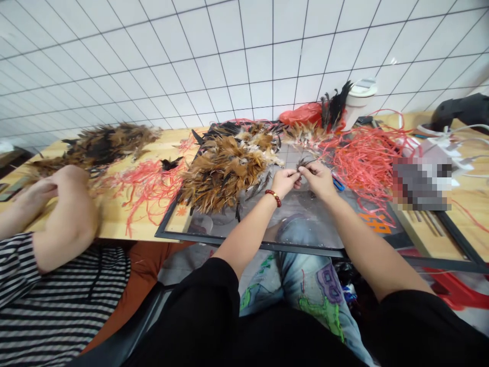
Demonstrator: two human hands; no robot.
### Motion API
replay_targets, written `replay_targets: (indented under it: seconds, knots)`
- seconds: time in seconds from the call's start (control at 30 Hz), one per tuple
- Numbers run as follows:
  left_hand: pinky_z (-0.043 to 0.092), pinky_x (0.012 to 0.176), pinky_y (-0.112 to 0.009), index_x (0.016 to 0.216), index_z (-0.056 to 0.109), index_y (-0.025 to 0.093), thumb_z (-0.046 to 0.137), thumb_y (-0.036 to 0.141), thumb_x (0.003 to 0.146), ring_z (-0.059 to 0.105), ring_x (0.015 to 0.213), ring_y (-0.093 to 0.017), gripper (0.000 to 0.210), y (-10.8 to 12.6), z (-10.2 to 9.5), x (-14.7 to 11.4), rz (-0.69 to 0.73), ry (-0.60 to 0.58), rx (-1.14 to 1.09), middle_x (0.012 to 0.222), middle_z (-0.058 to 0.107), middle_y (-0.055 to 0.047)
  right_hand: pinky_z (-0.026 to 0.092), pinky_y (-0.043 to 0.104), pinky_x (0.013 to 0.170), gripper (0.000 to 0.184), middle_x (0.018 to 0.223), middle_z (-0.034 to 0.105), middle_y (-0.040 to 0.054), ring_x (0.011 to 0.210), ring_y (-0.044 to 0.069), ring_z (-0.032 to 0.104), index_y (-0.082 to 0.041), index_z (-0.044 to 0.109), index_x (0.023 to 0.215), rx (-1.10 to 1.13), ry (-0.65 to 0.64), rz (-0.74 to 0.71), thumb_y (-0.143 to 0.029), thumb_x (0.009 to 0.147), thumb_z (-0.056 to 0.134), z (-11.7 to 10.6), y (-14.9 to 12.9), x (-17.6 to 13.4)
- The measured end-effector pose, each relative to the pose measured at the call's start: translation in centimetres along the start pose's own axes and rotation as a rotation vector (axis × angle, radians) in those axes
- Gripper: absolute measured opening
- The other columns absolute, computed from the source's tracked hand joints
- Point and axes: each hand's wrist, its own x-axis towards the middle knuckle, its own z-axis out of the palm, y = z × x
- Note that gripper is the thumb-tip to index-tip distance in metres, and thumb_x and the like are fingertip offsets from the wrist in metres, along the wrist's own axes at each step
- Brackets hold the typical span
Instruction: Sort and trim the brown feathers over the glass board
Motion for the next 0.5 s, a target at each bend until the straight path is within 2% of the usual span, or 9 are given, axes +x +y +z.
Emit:
replay_targets:
  seconds: [0.1, 0.2, 0.27, 0.33, 0.5]
  knots:
    - [0.047, 0.054, -0.020, 0.067, 0.058, 0.011, 0.063, 0.009, 0.089, 0.055, 0.045, -0.005, 0.023, -0.1, 0.0, 0.3, 0.015, 0.081, -0.093, 0.055, 0.058, 0.004, 0.051, 0.034, 0.076, 0.025, 0.087, 0.071, 0.0051, 0.078, 0.018, 0.063, -0.020, 0.071, 0.091, 0.047, 0.212, 0.041, -0.043, 0.082, 0.065, -2.1, 0.8, 0.9]
    - [0.048, 0.057, -0.020, 0.068, 0.058, 0.012, 0.064, 0.010, 0.089, 0.056, 0.049, -0.005, 0.022, 0.0, -0.1, 0.4, 0.009, 0.108, -0.177, 0.058, 0.059, 0.004, 0.053, 0.038, 0.076, 0.023, 0.087, 0.073, 0.0090, 0.077, 0.021, 0.064, -0.018, 0.074, 0.095, -0.163, 0.281, 0.104, -0.034, 0.082, 0.064, -4.9, 1.5, 1.3]
    - [0.049, 0.059, -0.021, 0.070, 0.059, 0.012, 0.064, 0.011, 0.089, 0.057, 0.050, -0.005, 0.020, 0.1, -0.2, 0.5, 0.007, 0.102, -0.189, 0.059, 0.059, 0.004, 0.052, 0.040, 0.076, 0.022, 0.085, 0.072, 0.0102, 0.076, 0.022, 0.063, -0.017, 0.076, 0.093, -0.381, 0.241, 0.116, -0.030, 0.081, 0.064, -6.1, 1.8, 1.2]
    - [0.049, 0.061, -0.021, 0.071, 0.059, 0.012, 0.063, 0.011, 0.090, 0.057, 0.051, -0.005, 0.019, 0.1, -0.2, 0.4, 0.010, 0.094, -0.187, 0.060, 0.059, 0.004, 0.050, 0.042, 0.078, 0.023, 0.089, 0.072, 0.0119, 0.079, 0.024, 0.062, -0.017, 0.078, 0.096, -0.583, 0.171, 0.071, -0.027, 0.082, 0.062, -6.2, 1.7, 0.9]
    - [0.048, 0.061, -0.022, 0.067, 0.056, 0.012, 0.066, 0.013, 0.089, 0.056, 0.050, -0.005, 0.024, 0.2, -0.1, 0.2, 0.012, 0.095, -0.160, 0.059, 0.060, 0.003, 0.042, 0.045, 0.085, 0.035, 0.108, 0.070, 0.0152, 0.097, 0.029, 0.059, -0.025, 0.078, 0.110, -0.905, -0.158, -0.162, -0.018, 0.089, 0.051, -3.9, 1.2, 0.2]
